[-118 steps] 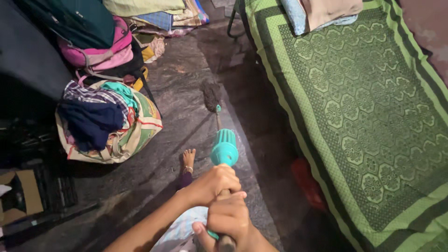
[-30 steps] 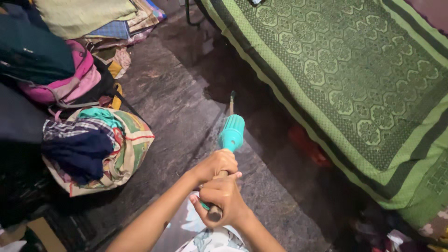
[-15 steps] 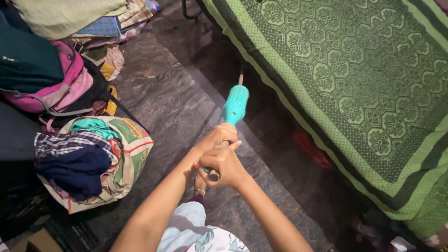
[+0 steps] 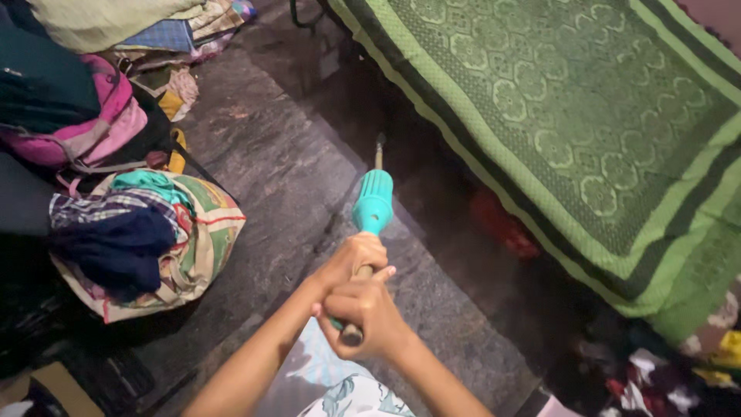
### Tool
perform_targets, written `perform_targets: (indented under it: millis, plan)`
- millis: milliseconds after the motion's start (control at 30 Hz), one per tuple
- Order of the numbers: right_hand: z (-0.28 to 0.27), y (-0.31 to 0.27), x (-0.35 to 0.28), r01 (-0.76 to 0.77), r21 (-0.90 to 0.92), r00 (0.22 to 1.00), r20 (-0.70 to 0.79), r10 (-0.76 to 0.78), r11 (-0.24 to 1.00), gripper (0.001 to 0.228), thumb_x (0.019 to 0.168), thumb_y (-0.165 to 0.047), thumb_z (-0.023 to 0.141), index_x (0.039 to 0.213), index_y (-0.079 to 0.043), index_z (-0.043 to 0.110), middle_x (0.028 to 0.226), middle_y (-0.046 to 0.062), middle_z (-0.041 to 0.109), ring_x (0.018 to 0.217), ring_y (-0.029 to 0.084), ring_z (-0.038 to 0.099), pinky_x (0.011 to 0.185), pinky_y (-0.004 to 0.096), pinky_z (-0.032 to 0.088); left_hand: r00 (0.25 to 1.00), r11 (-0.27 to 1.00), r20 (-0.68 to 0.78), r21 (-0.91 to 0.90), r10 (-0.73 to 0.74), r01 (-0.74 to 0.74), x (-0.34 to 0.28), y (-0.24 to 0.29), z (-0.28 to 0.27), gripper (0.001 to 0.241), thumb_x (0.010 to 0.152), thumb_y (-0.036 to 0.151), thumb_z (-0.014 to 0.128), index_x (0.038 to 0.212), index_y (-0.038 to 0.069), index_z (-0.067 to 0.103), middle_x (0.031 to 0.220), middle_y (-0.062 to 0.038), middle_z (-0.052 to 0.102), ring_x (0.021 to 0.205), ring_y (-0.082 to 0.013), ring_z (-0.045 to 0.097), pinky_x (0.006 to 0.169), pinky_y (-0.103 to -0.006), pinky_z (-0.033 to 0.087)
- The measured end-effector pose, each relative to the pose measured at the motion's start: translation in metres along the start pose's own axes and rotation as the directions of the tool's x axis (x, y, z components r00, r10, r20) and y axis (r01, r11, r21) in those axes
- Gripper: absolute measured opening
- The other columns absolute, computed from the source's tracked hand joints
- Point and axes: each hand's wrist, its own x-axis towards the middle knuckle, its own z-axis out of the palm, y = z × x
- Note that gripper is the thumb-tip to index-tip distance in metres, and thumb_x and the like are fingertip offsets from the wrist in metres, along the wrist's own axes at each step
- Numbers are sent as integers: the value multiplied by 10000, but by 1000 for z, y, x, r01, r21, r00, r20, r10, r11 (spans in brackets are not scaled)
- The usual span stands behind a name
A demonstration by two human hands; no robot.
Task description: The person mops a tiled floor using a turquoise spin mop. They move the mop back and forth across the floor, navigating around a bed and a pile of clothes.
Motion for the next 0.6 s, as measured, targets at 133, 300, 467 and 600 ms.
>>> perform_targets:
  millis: [133,300,467,600]
  plan:
    - [12,-82,-65,-20,34,999,-44,22,999,337,846,-10,740,625,-51,489,603,76,525,524,268,518,551,393,368,997,999,67,12,49,-50,-44,83,24,340,824,198,758,577,86,554,595,-76,551,618,-280,561,635,-416,432]
    - [14,-166,-125,-4,48,998,-60,7,999,332,860,-41,765,640,-76,518,605,72,537,541,266,545,589,396,410,986,991,145,-117,87,-70,-88,172,50,376,861,202,743,584,74,522,602,-81,549,610,-290,539,619,-414,412]
    - [15,-199,-157,-73,90,997,-8,74,993,352,897,-41,756,643,-69,513,602,68,542,530,253,546,569,379,384,969,985,217,-144,122,-91,-108,201,74,431,886,195,739,567,56,484,579,-85,528,581,-290,522,608,-411,403]
    - [19,-198,-165,-53,72,994,-95,60,996,400,879,-37,766,608,-61,473,564,69,513,484,251,505,531,370,355,966,986,221,-131,132,-105,-111,194,86,430,898,229,737,578,54,510,582,-85,534,576,-279,526,576,-404,402]
